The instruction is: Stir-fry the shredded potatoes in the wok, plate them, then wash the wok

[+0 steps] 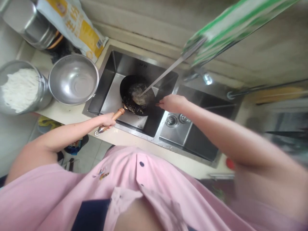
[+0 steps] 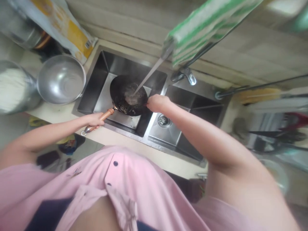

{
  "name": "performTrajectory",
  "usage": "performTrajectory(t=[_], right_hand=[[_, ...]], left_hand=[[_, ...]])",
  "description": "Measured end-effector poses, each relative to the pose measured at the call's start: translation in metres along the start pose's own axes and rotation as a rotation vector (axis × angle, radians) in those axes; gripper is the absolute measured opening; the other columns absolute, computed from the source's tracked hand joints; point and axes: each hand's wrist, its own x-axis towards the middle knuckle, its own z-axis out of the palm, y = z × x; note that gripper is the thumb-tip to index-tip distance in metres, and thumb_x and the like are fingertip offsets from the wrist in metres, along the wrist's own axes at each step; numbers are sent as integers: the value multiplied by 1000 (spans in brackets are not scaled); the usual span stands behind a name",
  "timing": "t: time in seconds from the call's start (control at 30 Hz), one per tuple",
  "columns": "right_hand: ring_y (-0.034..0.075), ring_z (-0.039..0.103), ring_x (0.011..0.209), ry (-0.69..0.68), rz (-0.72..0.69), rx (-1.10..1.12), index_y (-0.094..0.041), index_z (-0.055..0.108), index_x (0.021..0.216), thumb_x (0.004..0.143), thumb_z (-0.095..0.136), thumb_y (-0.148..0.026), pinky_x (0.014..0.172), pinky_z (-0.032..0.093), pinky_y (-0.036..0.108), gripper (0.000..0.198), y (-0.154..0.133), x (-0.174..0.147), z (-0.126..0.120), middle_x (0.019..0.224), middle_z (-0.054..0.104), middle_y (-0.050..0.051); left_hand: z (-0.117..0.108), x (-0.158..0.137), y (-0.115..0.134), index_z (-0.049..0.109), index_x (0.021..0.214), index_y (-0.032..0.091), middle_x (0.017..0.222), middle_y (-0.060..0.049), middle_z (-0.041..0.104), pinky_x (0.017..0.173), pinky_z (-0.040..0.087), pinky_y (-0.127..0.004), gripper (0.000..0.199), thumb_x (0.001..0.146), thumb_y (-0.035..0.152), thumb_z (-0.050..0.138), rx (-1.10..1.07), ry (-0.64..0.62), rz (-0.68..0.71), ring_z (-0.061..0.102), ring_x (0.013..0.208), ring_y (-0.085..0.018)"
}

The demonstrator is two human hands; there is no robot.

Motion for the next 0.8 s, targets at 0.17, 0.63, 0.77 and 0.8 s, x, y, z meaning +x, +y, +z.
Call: performTrajectory(t=[0.17,0.63,0.77,0.8], right_hand=[[29,54,123,-136,13,-70,-20,65,127,93,46,-33,101,45,40,41,-8,-6,-21,132,59,11],[21,58,114,-137,-246,-103,-17,69,125,93,55,-31,101,40,30,37,3,-3,-61,127,63,9],[24,59,114,-40,-126,-85,-20,64,131,96,46,-33,95,46,32,42,-22,16,-44,128,62,10],[26,59,114,-31,-77,-92,-22,63,133,96,44,-34,91,48,35,43,-27,21,-38,129,61,10]], left_hand=[[3,1,0,46,108,15,41,7,47,44,42,-21,35,74,10,53,-111,-50,1,48,37,-13],[13,0,2,39,122,15,45,9,46,43,42,-21,48,77,11,56,-225,-35,-73,47,36,-12],[17,-3,5,40,123,16,46,9,46,44,42,-20,49,76,11,57,-181,9,-87,47,37,-11],[18,-2,5,40,123,16,47,8,47,44,42,-20,50,77,11,56,-212,7,-73,48,38,-11]])
